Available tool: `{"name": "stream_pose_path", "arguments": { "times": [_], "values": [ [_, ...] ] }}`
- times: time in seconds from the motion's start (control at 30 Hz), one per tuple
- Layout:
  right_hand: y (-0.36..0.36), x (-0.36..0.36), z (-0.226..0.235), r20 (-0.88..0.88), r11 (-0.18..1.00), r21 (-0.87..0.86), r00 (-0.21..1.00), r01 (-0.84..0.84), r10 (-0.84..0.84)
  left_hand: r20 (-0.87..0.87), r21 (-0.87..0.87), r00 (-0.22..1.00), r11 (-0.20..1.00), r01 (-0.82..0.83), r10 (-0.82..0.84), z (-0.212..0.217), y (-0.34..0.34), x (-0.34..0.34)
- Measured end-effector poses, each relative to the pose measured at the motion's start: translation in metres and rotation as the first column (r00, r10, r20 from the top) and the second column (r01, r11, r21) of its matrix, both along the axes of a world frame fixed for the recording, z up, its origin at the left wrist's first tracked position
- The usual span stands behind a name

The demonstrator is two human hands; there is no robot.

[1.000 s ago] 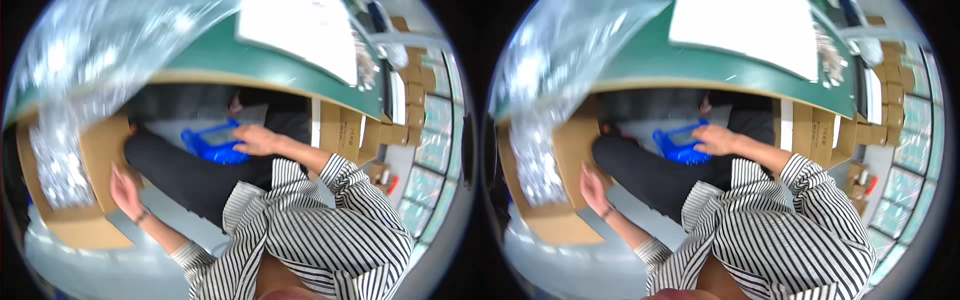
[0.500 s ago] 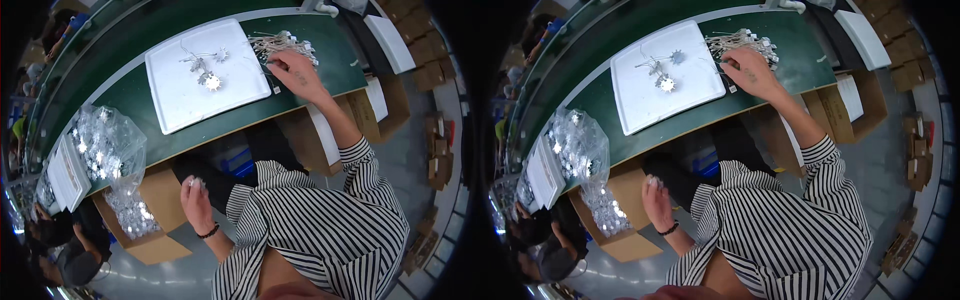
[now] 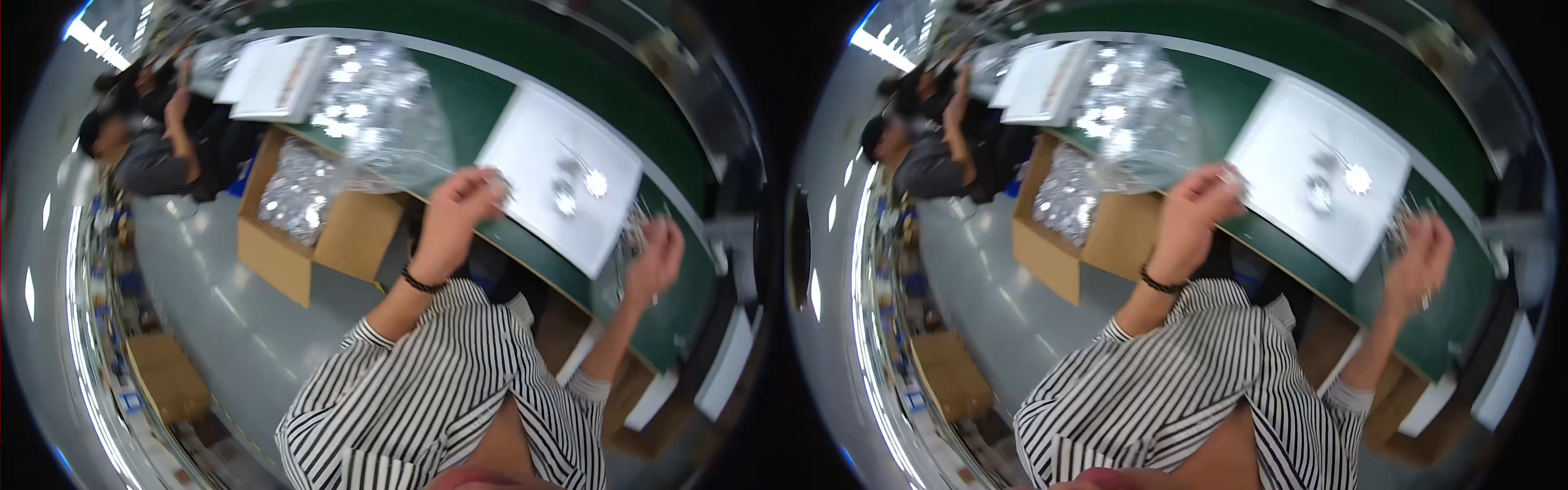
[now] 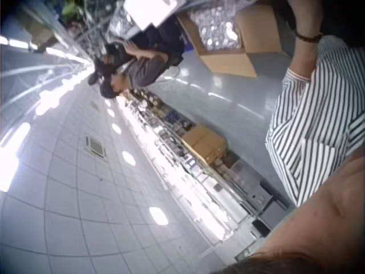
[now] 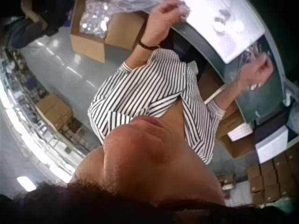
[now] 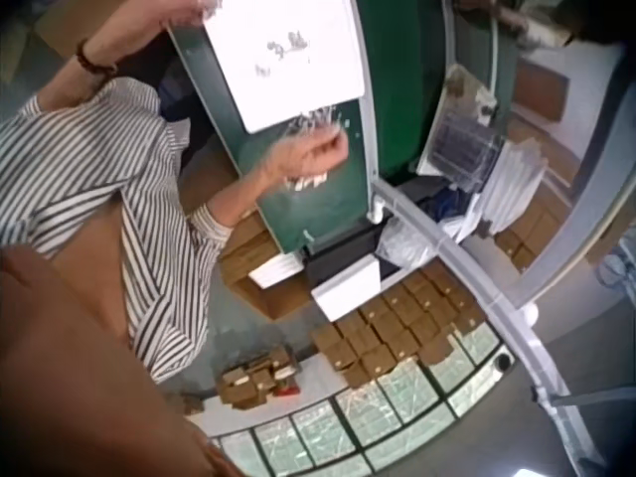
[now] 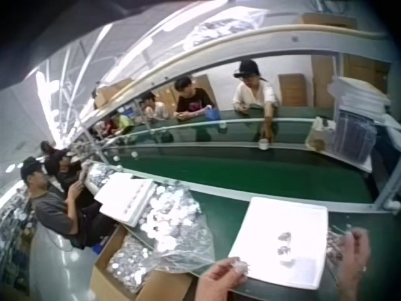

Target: Sorting and placing small star-shaped electronic components into white plastic trays on a production line.

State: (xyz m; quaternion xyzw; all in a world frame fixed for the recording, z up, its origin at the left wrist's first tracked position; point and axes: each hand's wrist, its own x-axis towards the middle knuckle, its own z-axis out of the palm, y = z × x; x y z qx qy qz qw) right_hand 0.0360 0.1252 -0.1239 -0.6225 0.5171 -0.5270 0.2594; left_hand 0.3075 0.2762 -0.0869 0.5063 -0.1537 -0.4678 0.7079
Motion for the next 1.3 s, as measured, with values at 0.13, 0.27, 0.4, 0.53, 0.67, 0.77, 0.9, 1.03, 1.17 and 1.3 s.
{"name": "stream_pose_path", "arguments": {
  "times": [0.13, 0.27, 0.4, 0.53, 0.67, 0.77, 0.9, 1.03, 1.17, 1.3],
  "values": [
    [0.028, 0.077, 0.053, 0.144, 0.948, 0.077, 0.945, -0.308, 0.295, 0.042, -0.091, 0.999, 0.996, -0.023, 0.027, 0.007, -0.024, 0.001],
    [0.064, 0.120, 0.073, 0.180, 0.805, 0.139, 0.814, -0.577, 0.552, 0.108, -0.112, 0.994, 0.993, 0.024, -0.012, 0.010, -0.026, -0.005],
    [0.077, 0.139, 0.061, 0.122, 0.802, 0.060, 0.801, -0.595, 0.586, 0.150, -0.145, 0.988, 0.989, -0.019, 0.041, 0.020, -0.010, -0.008],
    [0.089, 0.158, 0.059, 0.078, 0.798, 0.051, 0.799, -0.601, 0.597, 0.112, -0.158, 0.990, 0.985, -0.071, 0.090, 0.019, 0.011, 0.008],
    [0.097, 0.181, 0.064, 0.078, 0.770, 0.076, 0.774, -0.634, 0.629, 0.078, -0.169, 0.981, 0.972, -0.162, 0.177, 0.026, 0.022, 0.023],
    [0.099, 0.197, 0.061, 0.068, 0.762, 0.088, 0.767, -0.641, 0.638, 0.089, -0.183, 0.972, 0.963, -0.199, 0.218, 0.019, 0.027, 0.035],
    [0.092, 0.211, 0.051, 0.029, 0.773, 0.087, 0.777, -0.628, 0.629, 0.151, -0.170, 0.960, 0.963, -0.210, 0.236, 0.007, 0.022, 0.046],
    [0.102, 0.226, 0.078, 0.035, 0.753, 0.065, 0.756, -0.654, 0.654, 0.424, -0.130, 0.853, 0.952, -0.276, 0.305, 0.017, 0.036, 0.053],
    [0.098, 0.225, 0.061, 0.165, 0.737, 0.207, 0.766, -0.643, 0.622, 0.330, -0.296, 0.915, 0.946, -0.133, 0.232, 0.000, 0.024, 0.049],
    [0.094, 0.221, 0.066, 0.234, 0.656, 0.312, 0.725, -0.687, 0.648, 0.286, -0.327, 0.935, 0.938, -0.112, 0.211, -0.003, 0.025, 0.057]
  ]
}}
